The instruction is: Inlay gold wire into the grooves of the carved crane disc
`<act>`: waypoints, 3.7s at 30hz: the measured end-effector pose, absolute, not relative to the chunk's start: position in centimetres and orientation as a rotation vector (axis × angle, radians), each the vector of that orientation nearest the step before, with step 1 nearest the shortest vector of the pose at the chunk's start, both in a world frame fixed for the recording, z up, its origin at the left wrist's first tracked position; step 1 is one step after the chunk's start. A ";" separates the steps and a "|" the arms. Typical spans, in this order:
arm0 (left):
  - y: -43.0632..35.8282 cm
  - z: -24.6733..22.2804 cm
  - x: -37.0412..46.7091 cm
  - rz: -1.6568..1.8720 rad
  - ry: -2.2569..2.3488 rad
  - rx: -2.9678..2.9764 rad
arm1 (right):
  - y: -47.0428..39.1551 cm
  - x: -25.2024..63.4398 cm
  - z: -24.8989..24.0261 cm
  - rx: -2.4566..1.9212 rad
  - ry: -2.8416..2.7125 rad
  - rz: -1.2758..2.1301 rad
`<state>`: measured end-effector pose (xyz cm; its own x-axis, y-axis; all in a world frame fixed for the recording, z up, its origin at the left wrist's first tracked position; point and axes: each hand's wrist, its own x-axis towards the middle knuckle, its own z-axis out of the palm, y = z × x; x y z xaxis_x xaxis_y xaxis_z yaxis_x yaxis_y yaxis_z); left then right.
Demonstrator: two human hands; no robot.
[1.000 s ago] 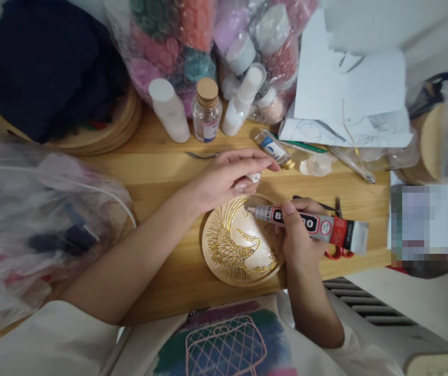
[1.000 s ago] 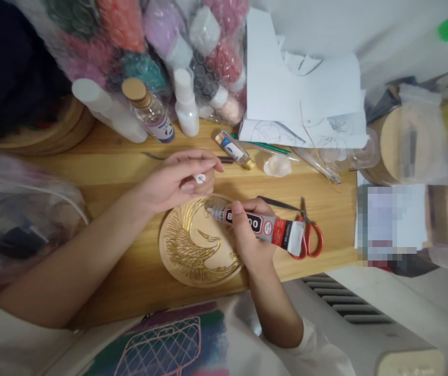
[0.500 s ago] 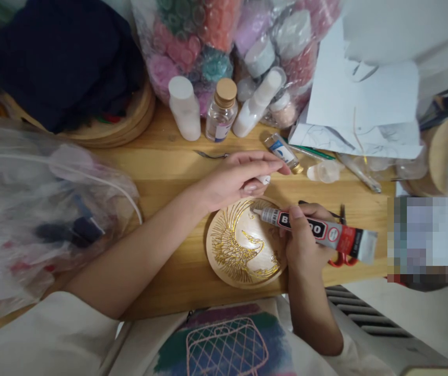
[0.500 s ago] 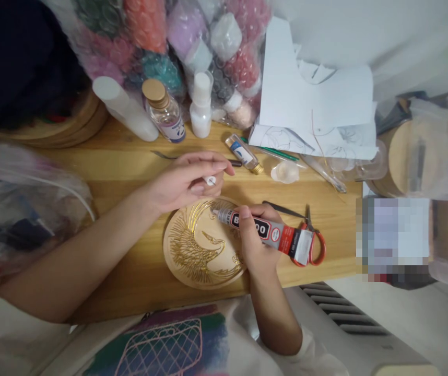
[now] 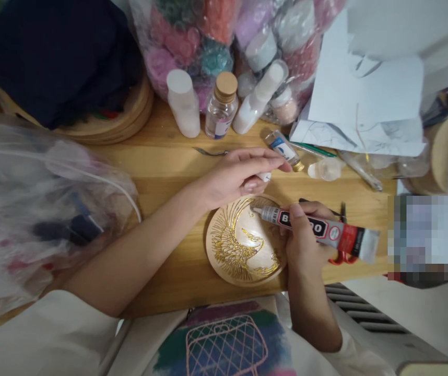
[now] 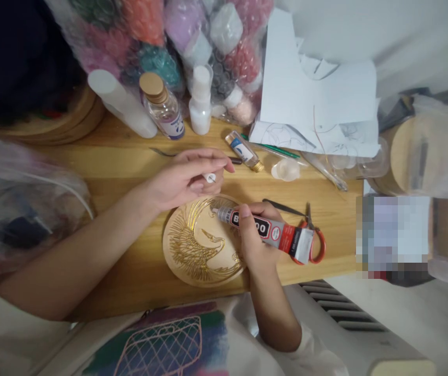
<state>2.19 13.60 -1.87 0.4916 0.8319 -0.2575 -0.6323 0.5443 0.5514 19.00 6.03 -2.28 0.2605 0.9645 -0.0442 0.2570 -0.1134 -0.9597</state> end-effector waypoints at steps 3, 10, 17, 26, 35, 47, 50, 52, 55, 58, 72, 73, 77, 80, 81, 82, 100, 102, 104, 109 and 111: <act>13.6 -1.7 2.2 0.913 0.557 0.411 | 6.0 19.0 -2.2 -1.562 -1.170 0.918; 13.7 -1.6 2.3 0.907 0.564 0.395 | 5.9 19.0 -2.2 -1.584 -1.159 0.951; 13.6 -1.5 2.3 0.913 0.563 0.401 | 5.9 19.0 -2.3 -1.561 -1.202 0.915; 13.6 -1.5 2.3 0.914 0.557 0.416 | 6.0 19.0 -2.3 -1.563 -1.221 0.883; 13.6 -1.5 2.3 0.913 0.569 0.406 | 6.0 19.0 -2.2 -1.574 -1.253 0.838; 13.6 -1.5 2.3 0.911 0.574 0.415 | 5.9 19.1 -2.1 -1.573 -1.246 0.906; 13.6 -1.5 2.2 0.908 0.582 0.425 | 6.0 19.0 -2.0 -1.598 -1.251 0.902; 13.6 -1.6 2.3 0.905 0.579 0.433 | 6.0 18.9 -2.0 -1.597 -1.238 0.887; 13.5 -1.6 2.3 0.912 0.579 0.440 | 6.0 18.8 -2.2 -1.571 -1.161 0.855; 13.5 -1.6 2.3 0.918 0.587 0.439 | 6.0 18.8 -2.3 -1.562 -1.107 0.868; 13.6 -1.3 2.3 0.908 0.604 0.427 | 6.0 19.1 -2.3 -1.581 -1.164 0.867; 13.6 -1.4 2.3 0.908 0.605 0.427 | 6.0 19.1 -2.3 -1.587 -1.165 0.870; 13.6 -1.5 2.3 0.906 0.597 0.429 | 6.0 19.1 -2.2 -1.634 -1.166 0.887; 13.6 -1.6 2.3 0.915 0.586 0.432 | 6.0 19.1 -2.2 -1.629 -1.173 0.881; 13.6 -1.6 2.3 0.919 0.584 0.434 | 6.0 19.1 -2.1 -1.617 -1.172 0.882; 13.6 -1.6 2.3 0.922 0.581 0.436 | 6.0 19.0 -2.2 -1.604 -1.166 0.882; 13.5 -1.7 2.2 0.919 0.584 0.457 | 5.9 19.2 -2.4 -1.576 -1.171 0.904; 13.5 -1.6 2.3 0.924 0.580 0.450 | 5.9 19.2 -2.5 -1.570 -1.166 0.889; 13.5 -1.6 2.3 0.923 0.576 0.445 | 5.9 19.2 -2.6 -1.561 -1.151 0.868; 13.5 -1.7 2.3 0.926 0.574 0.446 | 6.0 19.1 -2.5 -1.548 -1.158 0.901; 13.5 -1.7 2.3 0.930 0.558 0.444 | 6.0 19.1 -2.4 -1.548 -1.163 0.895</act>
